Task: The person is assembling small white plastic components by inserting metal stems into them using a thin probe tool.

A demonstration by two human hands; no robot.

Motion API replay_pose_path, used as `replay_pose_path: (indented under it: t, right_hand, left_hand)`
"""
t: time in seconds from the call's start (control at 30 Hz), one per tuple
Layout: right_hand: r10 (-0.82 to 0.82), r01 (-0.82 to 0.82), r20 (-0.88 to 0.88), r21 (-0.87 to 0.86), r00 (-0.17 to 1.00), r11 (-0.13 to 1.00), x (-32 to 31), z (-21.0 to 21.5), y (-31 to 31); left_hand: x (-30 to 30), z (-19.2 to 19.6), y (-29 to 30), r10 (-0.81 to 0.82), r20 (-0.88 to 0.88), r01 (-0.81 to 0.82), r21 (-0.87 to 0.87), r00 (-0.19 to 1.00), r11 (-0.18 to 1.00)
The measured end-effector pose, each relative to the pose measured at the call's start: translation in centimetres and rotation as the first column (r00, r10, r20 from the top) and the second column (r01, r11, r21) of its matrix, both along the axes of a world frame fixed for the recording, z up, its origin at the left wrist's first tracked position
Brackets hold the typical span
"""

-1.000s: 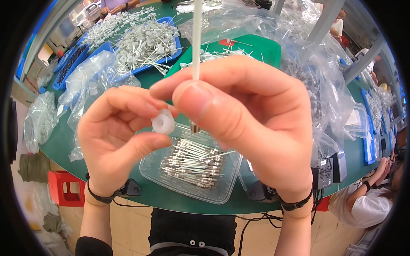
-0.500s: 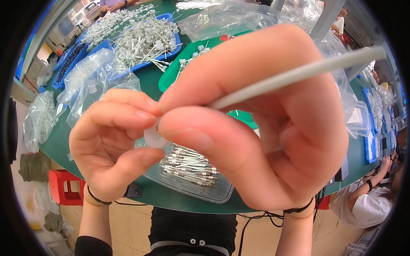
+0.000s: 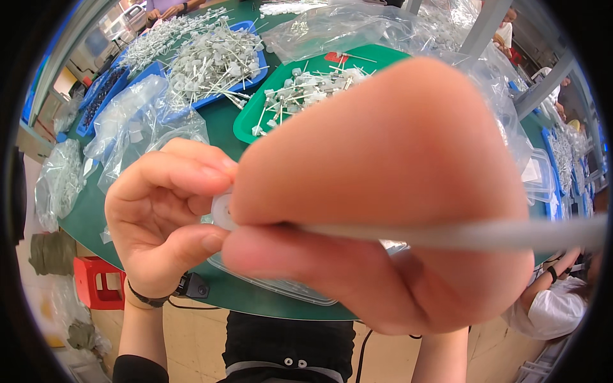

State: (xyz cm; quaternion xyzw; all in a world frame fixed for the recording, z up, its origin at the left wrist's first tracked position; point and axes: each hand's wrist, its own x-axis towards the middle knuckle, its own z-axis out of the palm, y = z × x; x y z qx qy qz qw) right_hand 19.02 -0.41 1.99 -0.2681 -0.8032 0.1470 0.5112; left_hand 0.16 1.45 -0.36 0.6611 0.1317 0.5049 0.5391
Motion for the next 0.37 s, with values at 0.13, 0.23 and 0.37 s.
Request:
replay_pose_path:
  t: [0.13, 0.23, 0.37]
  right_hand:
    - [0.05, -0.05, 0.011, -0.002, 0.999, 0.999, 0.26, -0.28, 0.26]
    - [0.074, -0.074, 0.052, 0.005, 0.996, 0.997, 0.43, -0.22, 0.29]
    - [0.107, -0.106, 0.136, -0.015, 0.985, 0.994, 0.9, 0.46, 0.19]
  left_hand:
    - [0.07, 0.04, -0.11, 0.01, 0.001, -0.01, -0.029, 1.0, 1.0]
    - [-0.08, -0.06, 0.11, 0.003, -0.029, -0.002, 0.034, 1.0, 0.999]
    - [-0.33, -0.01, 0.31, -0.014, -0.067, 0.02, 0.082, 0.998, 0.996]
